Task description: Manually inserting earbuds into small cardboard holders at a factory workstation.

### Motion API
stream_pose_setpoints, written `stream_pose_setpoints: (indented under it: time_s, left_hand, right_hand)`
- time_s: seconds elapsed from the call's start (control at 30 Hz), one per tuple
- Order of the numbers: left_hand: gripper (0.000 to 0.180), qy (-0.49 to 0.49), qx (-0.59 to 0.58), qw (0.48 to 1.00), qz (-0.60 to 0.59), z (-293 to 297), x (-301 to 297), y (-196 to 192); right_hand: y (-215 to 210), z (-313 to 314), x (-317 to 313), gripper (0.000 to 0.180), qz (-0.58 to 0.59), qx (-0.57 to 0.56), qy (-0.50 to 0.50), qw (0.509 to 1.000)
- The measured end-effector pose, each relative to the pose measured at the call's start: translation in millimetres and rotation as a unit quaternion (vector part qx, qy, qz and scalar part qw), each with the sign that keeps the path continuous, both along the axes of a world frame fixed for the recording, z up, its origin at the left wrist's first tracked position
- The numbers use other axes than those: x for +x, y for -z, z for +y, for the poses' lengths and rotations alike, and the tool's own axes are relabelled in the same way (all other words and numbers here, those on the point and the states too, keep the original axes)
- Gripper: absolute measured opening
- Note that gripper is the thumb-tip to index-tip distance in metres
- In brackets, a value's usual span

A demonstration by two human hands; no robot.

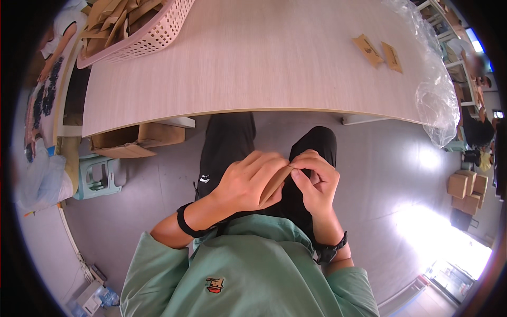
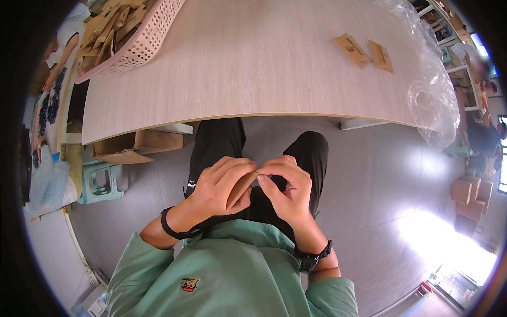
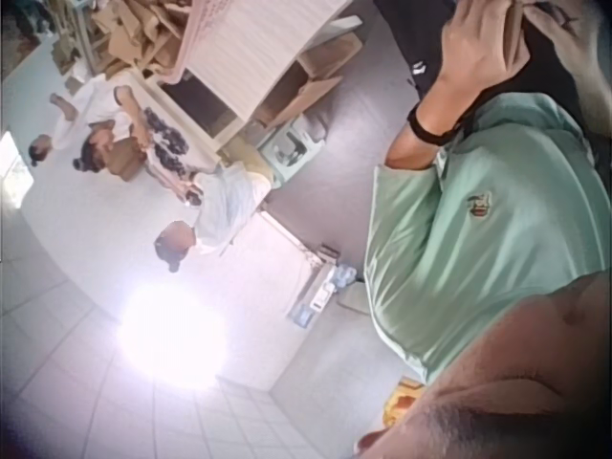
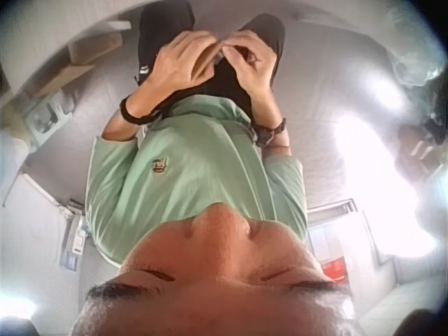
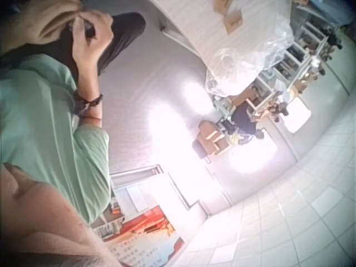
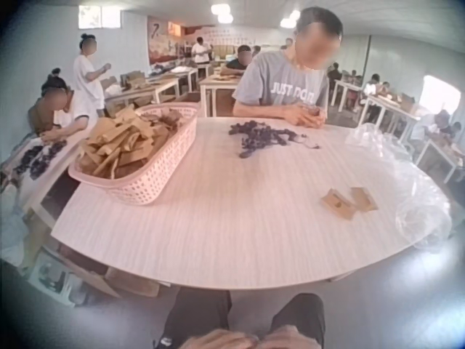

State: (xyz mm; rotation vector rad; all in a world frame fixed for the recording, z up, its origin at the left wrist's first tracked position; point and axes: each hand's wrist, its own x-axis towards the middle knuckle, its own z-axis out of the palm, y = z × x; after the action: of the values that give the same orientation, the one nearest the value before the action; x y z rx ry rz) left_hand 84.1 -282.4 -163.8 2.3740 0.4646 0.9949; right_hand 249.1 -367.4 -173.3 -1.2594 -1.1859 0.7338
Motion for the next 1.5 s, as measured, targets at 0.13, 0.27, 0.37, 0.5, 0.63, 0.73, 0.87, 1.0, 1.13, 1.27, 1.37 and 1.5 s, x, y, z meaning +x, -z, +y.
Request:
stream_pose_setpoints:
  time_s: [0.13, 0.27, 0.37, 0.5, 0.63, 0.73, 0.87, 1.0, 1.13, 1.27, 1.37, 1.5]
  left_hand:
    - [0.047, 0.026, 0.000, 1.000, -0.014, -2, 3, -2]
    - [0.046, 0.023, 0.014, 0.999, -0.032, -5, 5, -2]
    - [0.046, 0.028, 0.016, 0.999, -0.036, -5, 6, -3]
    - [0.046, 0.028, 0.040, 0.998, -0.029, -3, 9, -3]
    - [0.045, 0.031, 0.062, 0.998, -0.012, -5, 10, 0]
    - [0.043, 0.035, 0.038, 0.999, 0.009, -4, 8, 2]
    - [0.038, 0.039, -0.061, 0.995, -0.069, -5, 11, 0]
    - [0.029, 0.040, -0.204, 0.973, -0.095, -2, 6, -5]
    - [0.025, 0.028, -0.243, 0.964, -0.106, 7, 5, -17]
    - [0.026, 0.073, -0.411, 0.903, -0.100, 10, -4, -17]
    - [0.024, 0.079, -0.531, 0.830, -0.149, 11, -6, -23]
    - [0.029, 0.080, -0.651, 0.736, -0.167, 15, -17, -21]
  right_hand:
    - [0, -3, -3, 0.011, 0.135, -0.007, 0.002, 0.991]
    - [0, -5, 2, 0.009, 0.129, 0.010, -0.016, 0.991]
    - [-3, -4, 4, 0.009, 0.088, 0.053, -0.015, 0.995]
    - [-1, -6, 2, 0.012, 0.132, 0.049, 0.009, 0.990]
    - [-1, -5, 6, 0.011, 0.102, 0.050, -0.002, 0.994]
    - [-5, -3, 6, 0.011, 0.097, 0.013, 0.003, 0.995]
    - [-3, -2, 1, 0.012, 0.099, 0.000, 0.028, 0.995]
    - [-13, 7, -4, 0.016, -0.088, 0.030, 0.067, 0.993]
    - [-16, 17, -10, 0.021, -0.159, 0.052, 0.092, 0.982]
    - [-18, 27, -11, 0.026, -0.258, 0.141, 0.106, 0.950]
    - [-20, 30, -12, 0.025, -0.320, 0.154, 0.103, 0.929]
    - [-21, 29, -12, 0.022, -0.376, 0.159, 0.094, 0.908]
